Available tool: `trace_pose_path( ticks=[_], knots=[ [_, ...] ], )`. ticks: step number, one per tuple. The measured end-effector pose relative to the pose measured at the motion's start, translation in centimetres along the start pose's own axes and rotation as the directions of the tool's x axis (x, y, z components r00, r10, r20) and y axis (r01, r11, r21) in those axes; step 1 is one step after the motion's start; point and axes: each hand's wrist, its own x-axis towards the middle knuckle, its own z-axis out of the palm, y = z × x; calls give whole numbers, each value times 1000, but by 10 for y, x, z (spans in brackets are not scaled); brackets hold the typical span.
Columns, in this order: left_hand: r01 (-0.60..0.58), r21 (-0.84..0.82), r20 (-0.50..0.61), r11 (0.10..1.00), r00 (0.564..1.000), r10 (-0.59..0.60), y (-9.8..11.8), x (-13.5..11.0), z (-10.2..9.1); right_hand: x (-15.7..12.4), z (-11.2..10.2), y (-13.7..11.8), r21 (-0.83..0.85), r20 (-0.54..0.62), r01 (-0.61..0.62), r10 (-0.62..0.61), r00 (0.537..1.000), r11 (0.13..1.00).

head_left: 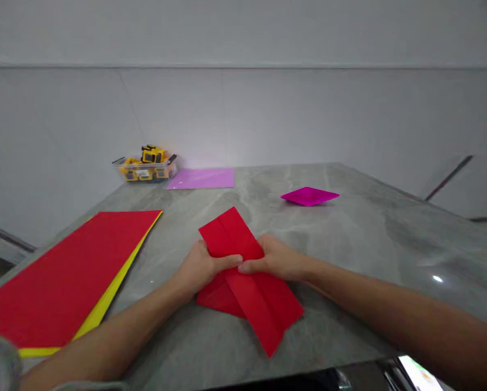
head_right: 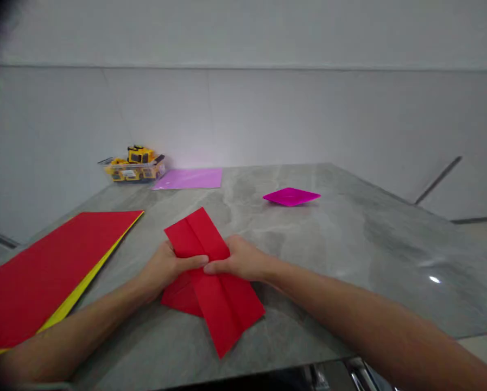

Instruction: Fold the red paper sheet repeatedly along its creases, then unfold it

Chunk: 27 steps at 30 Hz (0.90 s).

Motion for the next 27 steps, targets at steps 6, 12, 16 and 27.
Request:
trace_pose_path(
  ticks=[6, 12, 16, 27],
  knots=[
    [61, -126, -5, 990, 998, -62, 3, -3, 2, 3, 0, 1, 49, 2, -48, 48, 999, 998],
    [56, -198, -37, 979, 997, -65, 9, 0, 8, -1, -7, -3, 70, 32, -87, 85, 996, 994],
    [54, -210, -74, 976, 995, -71, 14, 2, 7, -2, -9, -5, 90, 26, -101, 99, 995, 991],
    [-63, -257, -260, 964, 966, -6, 38, 6, -13, -2, -22, -12, -32, 81, -62, 65, 995, 998]
  ],
)
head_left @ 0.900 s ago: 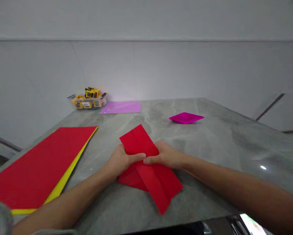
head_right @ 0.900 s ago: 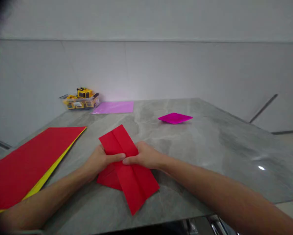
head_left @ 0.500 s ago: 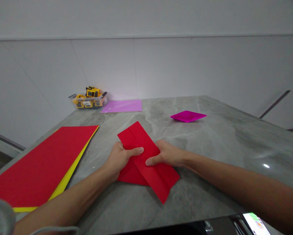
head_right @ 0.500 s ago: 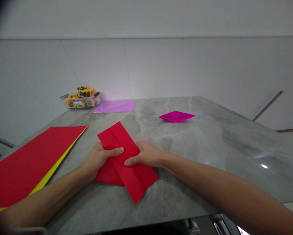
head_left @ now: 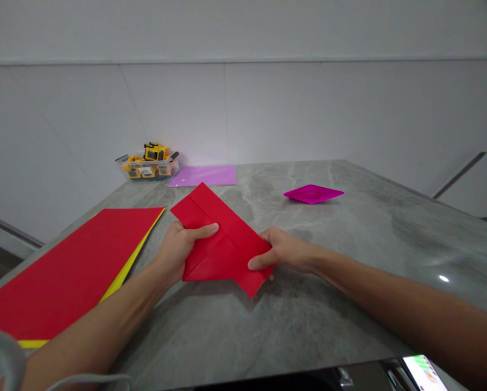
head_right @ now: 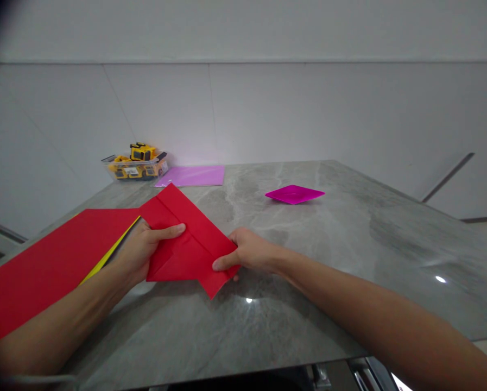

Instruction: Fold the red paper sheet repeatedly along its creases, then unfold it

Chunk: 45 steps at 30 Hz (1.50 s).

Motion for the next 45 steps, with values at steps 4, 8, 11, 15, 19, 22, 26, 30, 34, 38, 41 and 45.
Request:
trace_pose_path(
  ticks=[4, 8, 11, 15, 19, 22, 26, 30, 34, 38, 41, 45],
  knots=[
    [-61, -128, -146, 990, 988, 42, 18, 7, -8, -2, -19, 6, -14, -65, 30, -30, 997, 999],
    [-138, -247, -211, 959, 974, 85, 27, 13, -16, -1, -32, 12, 111, -138, 59, -44, 989, 992],
    [-111, -166, -144, 980, 986, 88, 16, 9, -10, 1, -29, 10, 305, -166, 185, -139, 976, 934],
    [-81, -96, 38, 992, 996, 85, -3, 0, 3, 1, -23, 9, 455, -186, 186, -111, 976, 871],
    [16, -22, 172, 1000, 985, -12, -14, -7, 8, -1, -17, 11, 298, -70, 124, -108, 992, 946],
    [26, 48, 178, 998, 983, -34, -18, -12, 12, -4, -9, 7, 137, -5, 43, -43, 999, 990],
    [-24, 117, 153, 993, 988, 6, -23, -18, 19, -8, 3, 1, 12, -72, -6, 7, 997, 1000],
    [-23, 169, 175, 985, 985, -7, -28, -19, 21, -9, 8, 1, -52, -101, 12, -17, 995, 999],
    [40, 145, 201, 989, 977, -69, -30, -19, 21, -9, 12, 0, -110, -56, 86, -93, 994, 990],
    [65, 61, 208, 996, 975, -77, -28, -22, 23, -11, 15, -3, -55, -22, 102, -103, 994, 993],
    [79, 7, 211, 997, 974, -79, -23, -25, 25, -11, 17, -4, 24, -11, 108, -108, 994, 994],
    [91, -24, 209, 996, 974, -84, -17, -24, 25, -11, 20, -5, 96, -23, 92, -90, 996, 991]
  ],
)
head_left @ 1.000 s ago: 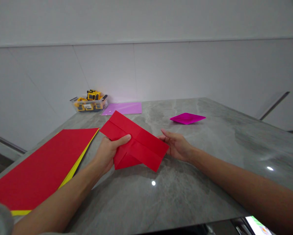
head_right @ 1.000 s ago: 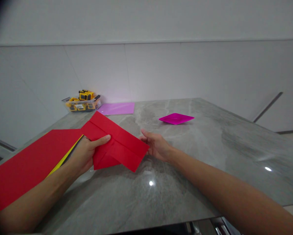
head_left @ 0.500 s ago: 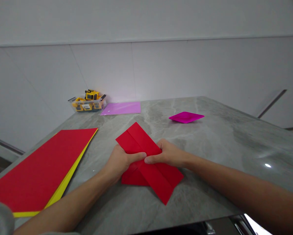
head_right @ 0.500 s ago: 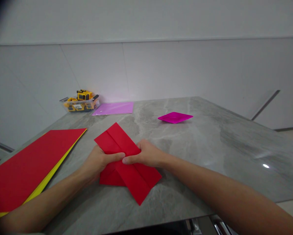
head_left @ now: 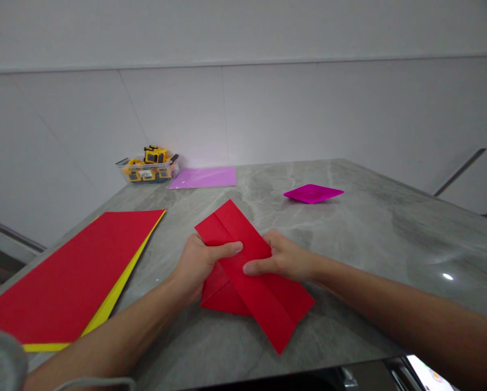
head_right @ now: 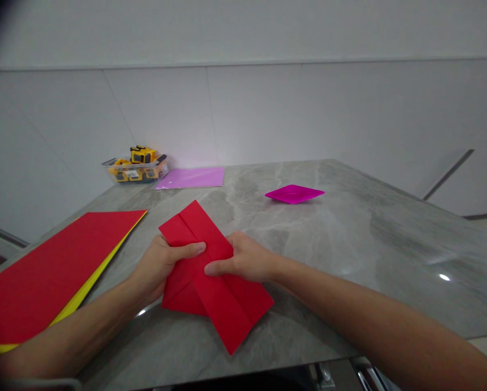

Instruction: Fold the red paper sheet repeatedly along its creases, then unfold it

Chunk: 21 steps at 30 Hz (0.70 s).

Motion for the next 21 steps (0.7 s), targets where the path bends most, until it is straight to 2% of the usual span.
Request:
trace_pose_path(
  ticks=[6, 10, 13, 16, 17, 18, 19, 20, 21],
  knots=[
    [-52, 3, -72, 999, 996, 52, 10, 10, -16, 0, 0, -1, -58, -4, -24, 24, 1000, 998],
    [-71, -17, -105, 997, 992, 69, 12, 16, -17, 2, 2, -3, -14, -22, -52, 52, 998, 999],
    [-105, -86, -206, 991, 975, 86, 20, 25, -25, 3, -1, -1, -29, -33, -68, 67, 997, 997],
    [-292, -141, -410, 946, 887, 213, 38, 37, -49, 2, -7, 5, -122, -17, -117, 115, 993, 986],
    [-365, -129, -488, 922, 833, 261, 44, 40, -57, 1, -9, 8, -139, -16, -129, 127, 992, 982],
    [-369, -105, -506, 923, 819, 271, 49, 42, -63, 1, -10, 9, -139, -20, -134, 132, 991, 981],
    [-308, -83, -476, 948, 848, 234, 51, 43, -68, 0, -11, 10, -124, -21, -131, 130, 991, 984],
    [-193, -70, -381, 979, 912, 152, 52, 42, -69, 0, -12, 10, -104, -16, -126, 125, 992, 987],
    [-67, -46, -241, 997, 969, 54, 50, 40, -69, 0, -11, 10, -91, -4, -123, 123, 992, 988]
  ],
)
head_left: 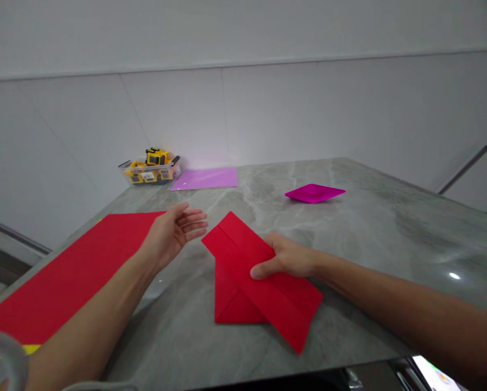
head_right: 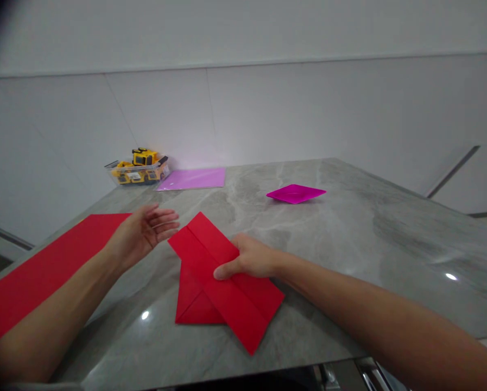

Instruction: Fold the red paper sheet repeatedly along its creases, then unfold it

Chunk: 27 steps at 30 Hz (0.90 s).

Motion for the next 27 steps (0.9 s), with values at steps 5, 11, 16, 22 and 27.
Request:
trace_pose_path(
  ticks=[5, 11, 16, 22, 27],
  knots=[
    [102, 393, 462, 914, 837, -292, -19, -24, 10, -3, 2, -7, -75, 84, -49, 56, 995, 996],
    [-33, 533, 490, 846, 827, -276, -23, -30, 10, -3, -1, -6, -119, 143, -93, 110, 984, 988],
    [-104, 544, 477, 833, 855, -204, -32, -34, 19, 2, 0, -1, -3, 118, -67, 67, 991, 998],
    [-205, 592, 463, 779, 878, -121, -47, -47, 28, 3, 3, -1, -74, 41, -80, 83, 996, 994],
    [-167, 560, 424, 811, 899, -107, -54, -48, 29, 5, 4, 2, -128, 19, -95, 98, 995, 987]
  ],
)
